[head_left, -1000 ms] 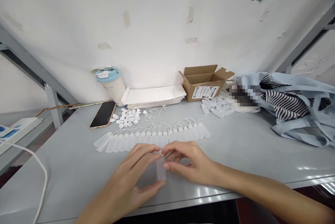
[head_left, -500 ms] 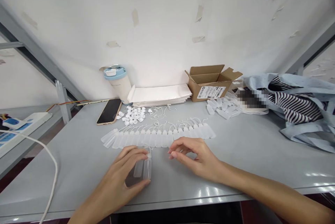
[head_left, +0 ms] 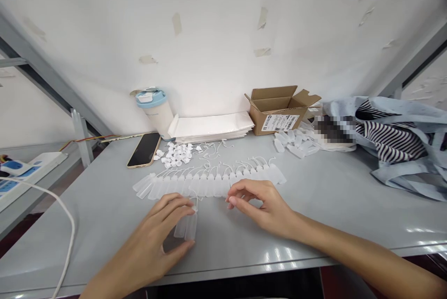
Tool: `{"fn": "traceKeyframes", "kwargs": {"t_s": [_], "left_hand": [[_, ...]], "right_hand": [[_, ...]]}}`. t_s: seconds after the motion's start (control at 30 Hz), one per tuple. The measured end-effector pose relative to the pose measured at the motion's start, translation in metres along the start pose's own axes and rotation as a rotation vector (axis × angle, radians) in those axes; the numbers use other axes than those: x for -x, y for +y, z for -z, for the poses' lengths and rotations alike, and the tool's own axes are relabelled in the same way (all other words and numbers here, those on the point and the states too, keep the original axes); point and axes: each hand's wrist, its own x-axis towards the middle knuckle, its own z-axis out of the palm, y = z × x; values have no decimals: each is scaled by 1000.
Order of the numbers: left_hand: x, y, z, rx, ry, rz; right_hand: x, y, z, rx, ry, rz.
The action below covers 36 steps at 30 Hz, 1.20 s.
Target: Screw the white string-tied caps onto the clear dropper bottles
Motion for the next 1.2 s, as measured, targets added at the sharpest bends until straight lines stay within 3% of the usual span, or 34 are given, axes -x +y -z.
{"fn": "traceKeyframes", "kwargs": {"t_s": [0.43,0.53,0.67,0.8,0.9,0.97,1.2], "left_hand": [[-9,7,9,55,-14,42],[-16,5,18,82,67,78],[-49,-2,35,144,271,184],[-101,-15,44,137,211,180],[-129,-26,35,73,162,131],[-135,-31,24,58,171,108],[-117,-32,2,72,111,101]], "right_hand": [[-20,6,35,12,227,-48],[-26,10,49,98,325,-32],[-34,29,76,375,407,13],[-41,60,108,790,395,26],[-45,80,125,856,386,7],[-45,88,130,877,366,-6],[-44,94,135,943,282,-83]]}}
